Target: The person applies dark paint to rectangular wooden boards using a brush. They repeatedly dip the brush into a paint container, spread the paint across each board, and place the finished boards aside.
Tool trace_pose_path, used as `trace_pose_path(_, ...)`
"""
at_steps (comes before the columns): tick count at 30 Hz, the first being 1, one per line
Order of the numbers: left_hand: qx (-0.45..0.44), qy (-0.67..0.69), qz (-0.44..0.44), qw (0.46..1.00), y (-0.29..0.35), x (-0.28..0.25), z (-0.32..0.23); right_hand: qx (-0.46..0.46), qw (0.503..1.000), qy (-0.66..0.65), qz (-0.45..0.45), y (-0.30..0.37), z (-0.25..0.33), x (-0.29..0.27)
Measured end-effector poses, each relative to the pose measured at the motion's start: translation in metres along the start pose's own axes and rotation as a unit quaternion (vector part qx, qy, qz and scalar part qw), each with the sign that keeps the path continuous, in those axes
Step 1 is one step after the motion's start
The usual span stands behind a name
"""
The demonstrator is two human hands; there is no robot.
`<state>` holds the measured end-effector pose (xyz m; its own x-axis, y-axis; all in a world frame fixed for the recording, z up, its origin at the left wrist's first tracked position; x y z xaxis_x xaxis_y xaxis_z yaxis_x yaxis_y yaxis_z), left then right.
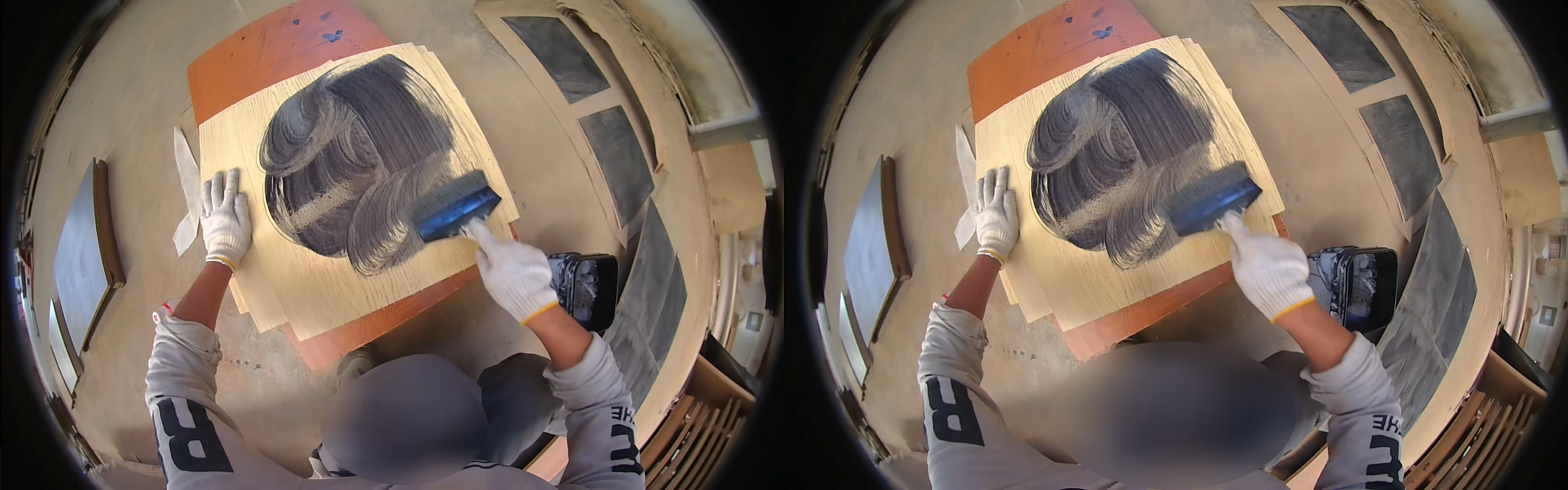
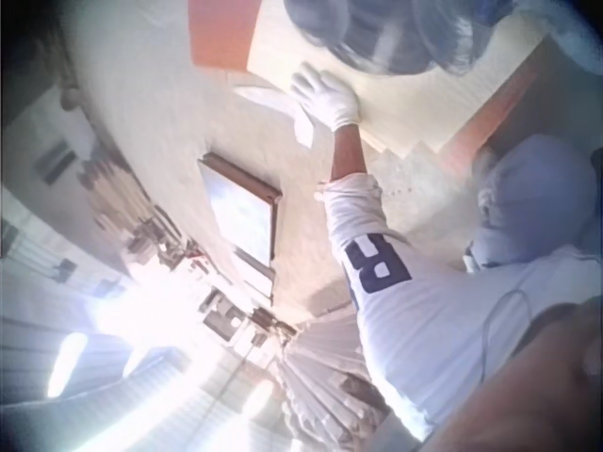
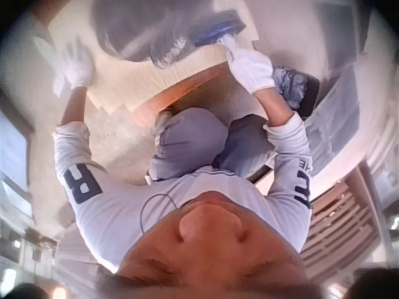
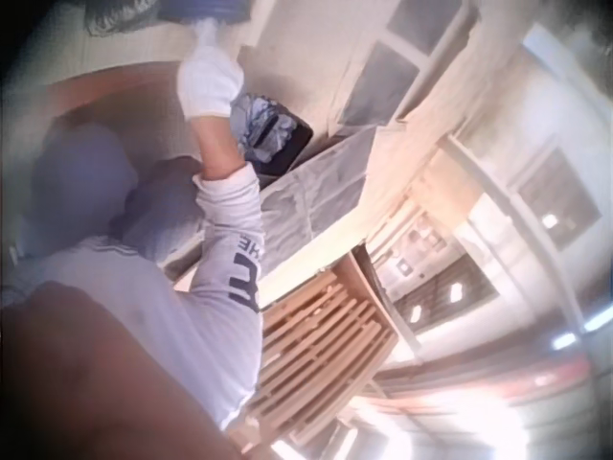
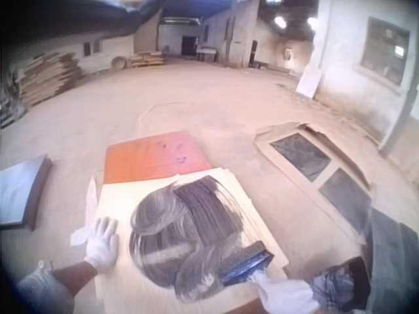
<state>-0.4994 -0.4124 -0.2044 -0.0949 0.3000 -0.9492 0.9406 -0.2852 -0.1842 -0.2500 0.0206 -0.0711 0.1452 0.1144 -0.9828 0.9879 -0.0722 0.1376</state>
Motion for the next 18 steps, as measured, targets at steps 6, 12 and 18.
trace_pose_path(6,-0.006,0.001,-0.002,1.0,0.006,-0.001,0.006,-0.132,0.99,-0.004,0.05,0.04,0.09,0.003)
trace_pose_path(12,-0.01,0.005,-0.018,1.0,0.004,-0.006,-0.006,-0.057,0.997,0.04,0.028,0.019,0.038,0.001)
trace_pose_path(18,-0.009,0.031,-0.018,0.999,0.006,-0.004,0.004,-0.219,0.974,-0.029,0.051,-0.033,0.171,-0.002)
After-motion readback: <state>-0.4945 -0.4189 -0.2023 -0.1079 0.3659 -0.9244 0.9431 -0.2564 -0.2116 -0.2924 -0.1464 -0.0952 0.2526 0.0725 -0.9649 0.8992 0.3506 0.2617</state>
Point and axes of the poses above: each hand's wrist, its own y-axis away from the middle knuckle, its own x-axis out of the palm, z = x × y, the point moved 3 cm from there along -y, towards the middle knuckle, and after that the axes turned 10 degrees about y, right-handed, at the moved point
